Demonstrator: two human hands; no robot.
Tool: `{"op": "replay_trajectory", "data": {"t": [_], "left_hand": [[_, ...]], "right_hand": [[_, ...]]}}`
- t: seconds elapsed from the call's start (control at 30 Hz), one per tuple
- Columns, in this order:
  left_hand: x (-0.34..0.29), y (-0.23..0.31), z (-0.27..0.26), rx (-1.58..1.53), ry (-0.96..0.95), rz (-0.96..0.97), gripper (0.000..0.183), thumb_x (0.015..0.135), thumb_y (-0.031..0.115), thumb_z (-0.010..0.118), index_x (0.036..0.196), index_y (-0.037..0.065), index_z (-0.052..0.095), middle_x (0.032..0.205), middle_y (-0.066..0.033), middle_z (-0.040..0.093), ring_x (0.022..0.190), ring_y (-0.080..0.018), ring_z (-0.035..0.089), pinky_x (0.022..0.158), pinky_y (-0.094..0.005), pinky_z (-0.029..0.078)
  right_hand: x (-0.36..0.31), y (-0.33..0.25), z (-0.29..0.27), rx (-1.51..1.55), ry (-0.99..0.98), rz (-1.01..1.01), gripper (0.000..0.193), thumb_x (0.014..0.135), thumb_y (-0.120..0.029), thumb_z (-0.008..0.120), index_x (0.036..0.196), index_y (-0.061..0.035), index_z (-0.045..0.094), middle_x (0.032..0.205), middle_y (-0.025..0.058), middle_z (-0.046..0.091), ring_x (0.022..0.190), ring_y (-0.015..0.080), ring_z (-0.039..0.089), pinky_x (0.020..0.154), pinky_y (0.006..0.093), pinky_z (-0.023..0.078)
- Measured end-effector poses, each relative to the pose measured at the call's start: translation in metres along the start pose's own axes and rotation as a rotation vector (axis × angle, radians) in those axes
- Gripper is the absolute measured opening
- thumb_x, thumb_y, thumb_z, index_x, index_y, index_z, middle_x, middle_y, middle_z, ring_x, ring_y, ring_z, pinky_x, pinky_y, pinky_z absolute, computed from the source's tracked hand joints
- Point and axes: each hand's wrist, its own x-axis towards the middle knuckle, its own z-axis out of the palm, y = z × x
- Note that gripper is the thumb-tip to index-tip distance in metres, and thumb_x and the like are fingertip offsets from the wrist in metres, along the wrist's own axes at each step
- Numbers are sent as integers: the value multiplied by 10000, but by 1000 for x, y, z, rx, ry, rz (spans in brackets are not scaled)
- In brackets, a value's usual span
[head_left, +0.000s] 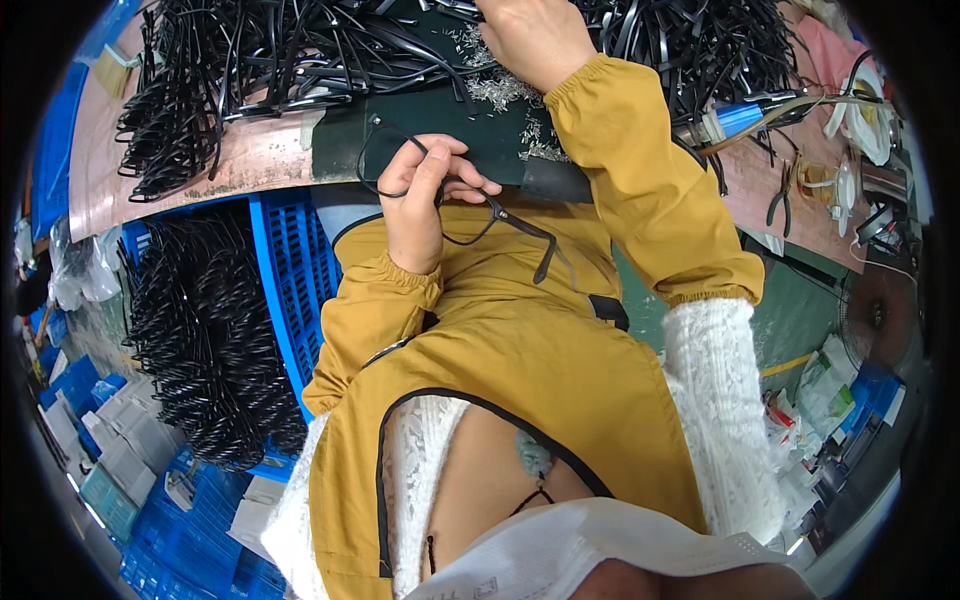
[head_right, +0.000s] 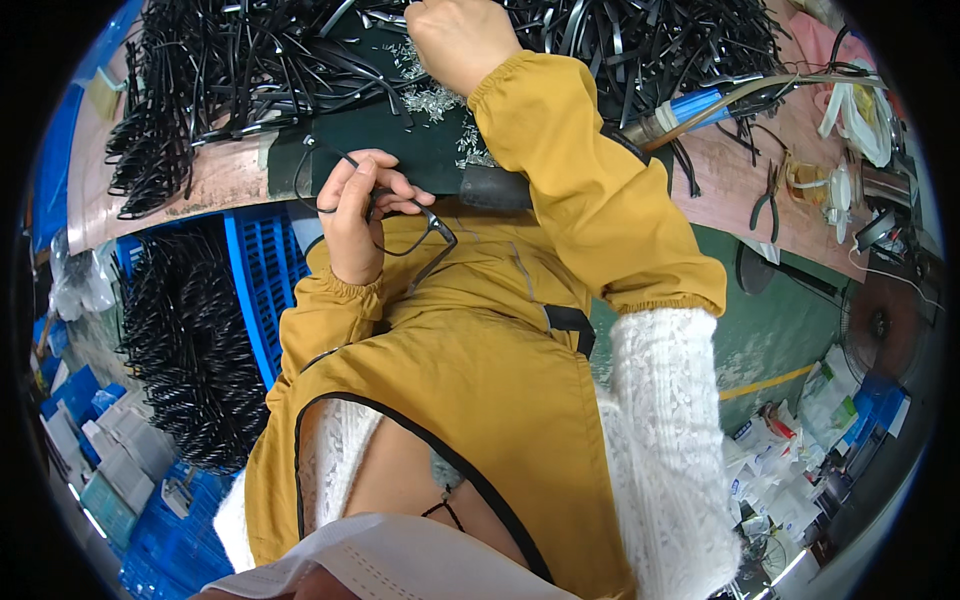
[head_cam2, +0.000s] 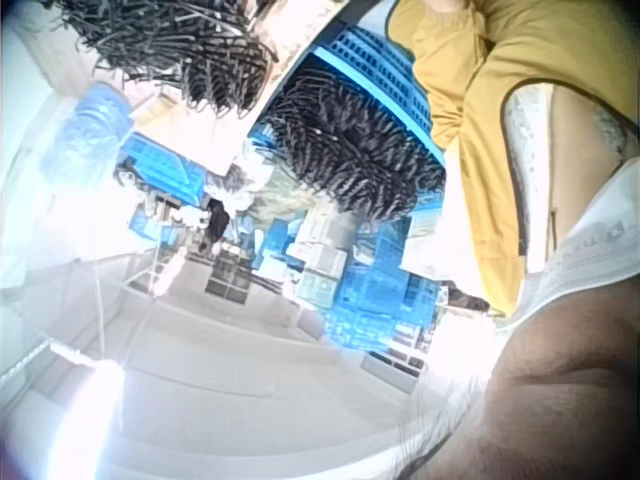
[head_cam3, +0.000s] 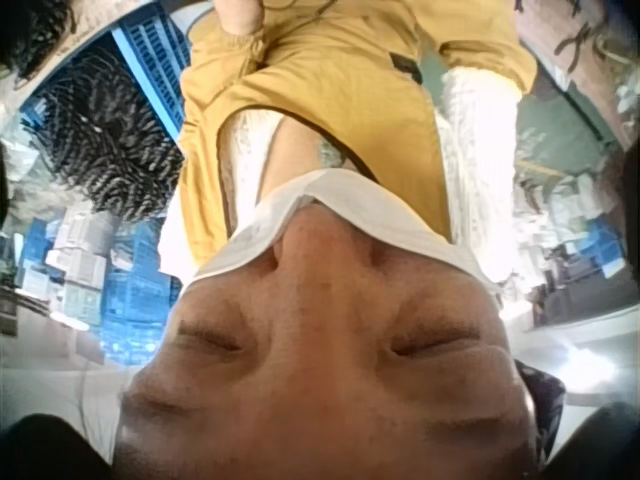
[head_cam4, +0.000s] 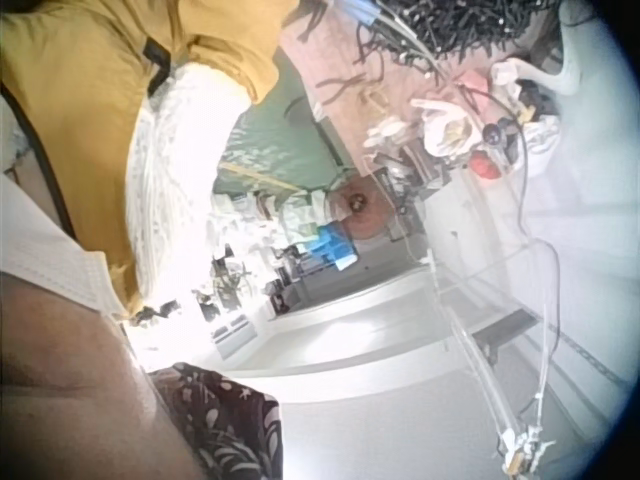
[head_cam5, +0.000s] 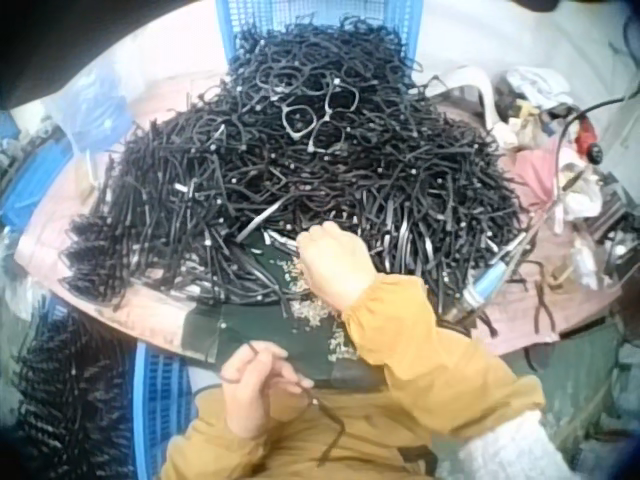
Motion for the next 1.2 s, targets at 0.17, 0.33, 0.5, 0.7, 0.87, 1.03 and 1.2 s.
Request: {"op": "replay_trajectory", "data": {"t": [0.17, 0.33, 0.5, 0.7, 0.87, 1.03, 1.2], "left_hand": [[-1, 0, 1, -2, 13, 1, 252, 1074, 207, 519, 1072, -24, 621, 815, -120, 698, 734, -250, 752, 635, -279, 599], [-1, 0, 2, -13, 17, -7, 240, 1068, 197, 527, 1072, -24, 622, 816, -119, 698, 736, -250, 753, 637, -278, 599], [-1, 1, 1, -11, 8, -11, 231, 1066, 188, 533, 1072, -25, 622, 814, -121, 699, 739, -249, 754, 637, -277, 598], [-1, 1, 2, -5, 20, -20, 228, 1067, 181, 529, 1063, -26, 624, 812, -122, 697, 740, -248, 754, 634, -275, 594], [-1, 1, 2, 12, 19, -12, 223, 1066, 171, 524, 1061, -28, 623, 818, -122, 697, 738, -244, 751, 642, -267, 590], [-1, 0, 0, -13, 3, -19, 219, 1063, 161, 520, 1065, -31, 625, 826, -123, 702, 741, -242, 753, 639, -265, 585], [0, 0, 0, -14, 16, -24, 216, 1060, 151, 514, 1062, -33, 626, 827, -122, 704, 738, -242, 754, 638, -269, 585]], "right_hand": [[-2, 7, -3, 254, 374, 0, 92, 886, -117, 650, 966, -74, 641, 844, 118, 635, 899, 321, 654, 751, 431, 552], [2, 2, -1, 125, 40, -33, 122, 869, -111, 651, 981, -63, 647, 905, 124, 652, 917, 327, 660, 767, 436, 564], [12, -6, 9, 157, -37, -147, 224, 834, -64, 647, 1056, -41, 637, 965, 124, 666, 944, 323, 665, 780, 449, 571], [6, 4, -17, 288, 468, -130, 325, 832, 18, 657, 1147, -62, 651, 875, 112, 605, 778, 279, 645, 653, 370, 537], [-5, -2, -4, 629, 165, 70, 254, 862, -14, 657, 1115, -30, 666, 885, 141, 653, 727, 267, 667, 653, 348, 545], [-22, -3, 30, 567, -53, -88, 211, 907, -58, 628, 1113, -55, 677, 947, 106, 663, 814, 270, 667, 717, 360, 540], [-42, -6, 33, 486, -305, -96, 247, 856, 22, 607, 1046, -88, 721, 1011, 80, 670, 951, 305, 669, 824, 394, 542]]}}
